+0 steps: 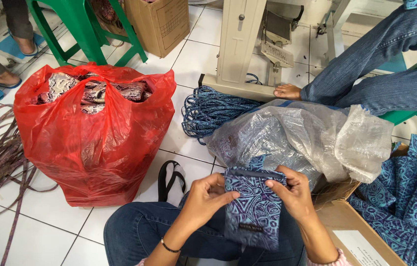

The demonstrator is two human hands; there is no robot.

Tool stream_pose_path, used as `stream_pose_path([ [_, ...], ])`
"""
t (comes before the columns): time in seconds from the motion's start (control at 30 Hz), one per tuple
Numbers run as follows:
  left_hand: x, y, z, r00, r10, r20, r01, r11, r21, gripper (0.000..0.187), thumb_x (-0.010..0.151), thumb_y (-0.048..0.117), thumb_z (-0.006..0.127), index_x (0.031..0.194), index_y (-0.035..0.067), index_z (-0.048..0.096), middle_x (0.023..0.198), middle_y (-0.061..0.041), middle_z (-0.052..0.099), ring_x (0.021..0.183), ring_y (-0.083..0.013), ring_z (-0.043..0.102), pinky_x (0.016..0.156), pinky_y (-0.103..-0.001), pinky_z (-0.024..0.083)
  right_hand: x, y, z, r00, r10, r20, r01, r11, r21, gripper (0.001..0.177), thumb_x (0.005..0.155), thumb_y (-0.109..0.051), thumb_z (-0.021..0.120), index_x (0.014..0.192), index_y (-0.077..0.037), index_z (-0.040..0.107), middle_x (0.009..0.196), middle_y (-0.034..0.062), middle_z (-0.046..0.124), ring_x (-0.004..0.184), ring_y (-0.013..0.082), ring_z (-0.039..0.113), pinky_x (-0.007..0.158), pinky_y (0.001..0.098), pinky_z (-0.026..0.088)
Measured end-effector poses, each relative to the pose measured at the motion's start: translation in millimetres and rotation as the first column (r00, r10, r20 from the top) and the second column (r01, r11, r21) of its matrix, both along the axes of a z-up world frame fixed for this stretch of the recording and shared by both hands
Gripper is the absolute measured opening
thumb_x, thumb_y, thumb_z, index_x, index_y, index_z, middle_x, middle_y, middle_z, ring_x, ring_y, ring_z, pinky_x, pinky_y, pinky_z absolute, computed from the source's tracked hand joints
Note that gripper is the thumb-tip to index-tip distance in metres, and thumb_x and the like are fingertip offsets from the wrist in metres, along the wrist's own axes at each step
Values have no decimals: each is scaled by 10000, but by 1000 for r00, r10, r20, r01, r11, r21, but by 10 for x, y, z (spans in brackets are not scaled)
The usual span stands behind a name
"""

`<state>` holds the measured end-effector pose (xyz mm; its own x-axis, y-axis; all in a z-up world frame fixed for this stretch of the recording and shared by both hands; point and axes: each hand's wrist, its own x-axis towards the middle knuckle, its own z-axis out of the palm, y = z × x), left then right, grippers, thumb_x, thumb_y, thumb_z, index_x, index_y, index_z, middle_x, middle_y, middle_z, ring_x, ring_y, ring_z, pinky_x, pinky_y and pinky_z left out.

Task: The person sits on the floor and repeatedly folds small patterned fabric items by hand. They pick up each item, fold it into a compact square, and place it into a cardboard box. The process is repeated for multiple items.

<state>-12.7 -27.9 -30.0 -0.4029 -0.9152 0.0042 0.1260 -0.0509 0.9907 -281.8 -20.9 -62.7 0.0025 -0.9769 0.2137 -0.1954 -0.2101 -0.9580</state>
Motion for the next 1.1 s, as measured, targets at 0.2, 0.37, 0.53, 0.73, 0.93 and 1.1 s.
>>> stream_pose_path([
  [0.2, 18, 49, -190, 994, -32, -101, 30, 999, -27, 189, 924, 199, 770, 931, 44, 663, 813, 60, 625, 699, 16, 484, 607, -178, 383, 111, -79, -181, 897, 138, 421, -166, 986, 30, 246, 941, -140, 713, 763, -74, 557, 698, -75, 543, 653, 17, 443, 575, 234, 337],
  [0.37, -12, 42, -68, 993, 16, -118, -20, 999, -38, 233, 953, 247, 680, 1088, 64, 632, 872, 70, 623, 787, 12, 546, 691, -186, 456, 197, -68, -279, 925, 183, 332, -186, 982, -21, 263, 943, -183, 732, 780, -66, 562, 722, -80, 495, 686, 20, 417, 596, 228, 316],
  [0.53, -34, 51, -82, 976, 202, -86, -212, 969, -123, 275, 1010, 250, 659, 1002, -23, 694, 823, 16, 684, 760, -29, 559, 663, -219, 474, 243, -81, -218, 967, 214, 136, -228, 969, 95, 207, 952, -235, 683, 891, -39, 660, 786, -57, 602, 742, 36, 500, 651, 233, 402],
  [0.73, 95, -90, -190, 964, 255, -74, -263, 955, -136, 305, 1007, 277, 644, 995, -24, 693, 802, 9, 707, 736, -31, 589, 642, -229, 488, 250, -90, -167, 920, 392, 11, -374, 868, 327, 242, 953, -196, 701, 969, 34, 776, 860, 18, 726, 795, 74, 590, 694, 281, 502],
  [0.93, 112, -146, -262, 968, 240, -68, -248, 956, -156, 344, 1044, 311, 628, 1005, -26, 687, 815, 5, 689, 750, -32, 570, 663, -226, 480, 266, -115, -308, 903, 412, 124, -431, 869, 243, 245, 981, -167, 635, 1052, 25, 771, 948, 17, 772, 883, 65, 648, 798, 278, 542],
  [1.1, 119, -101, -240, 970, 223, -96, -236, 959, -155, 324, 1013, 310, 631, 997, -10, 677, 829, 22, 715, 752, -27, 609, 670, -232, 510, 282, -138, -353, 878, 437, 194, -475, 845, 245, 263, 990, -187, 631, 1066, 26, 765, 960, 26, 786, 881, 80, 672, 798, 277, 553],
])
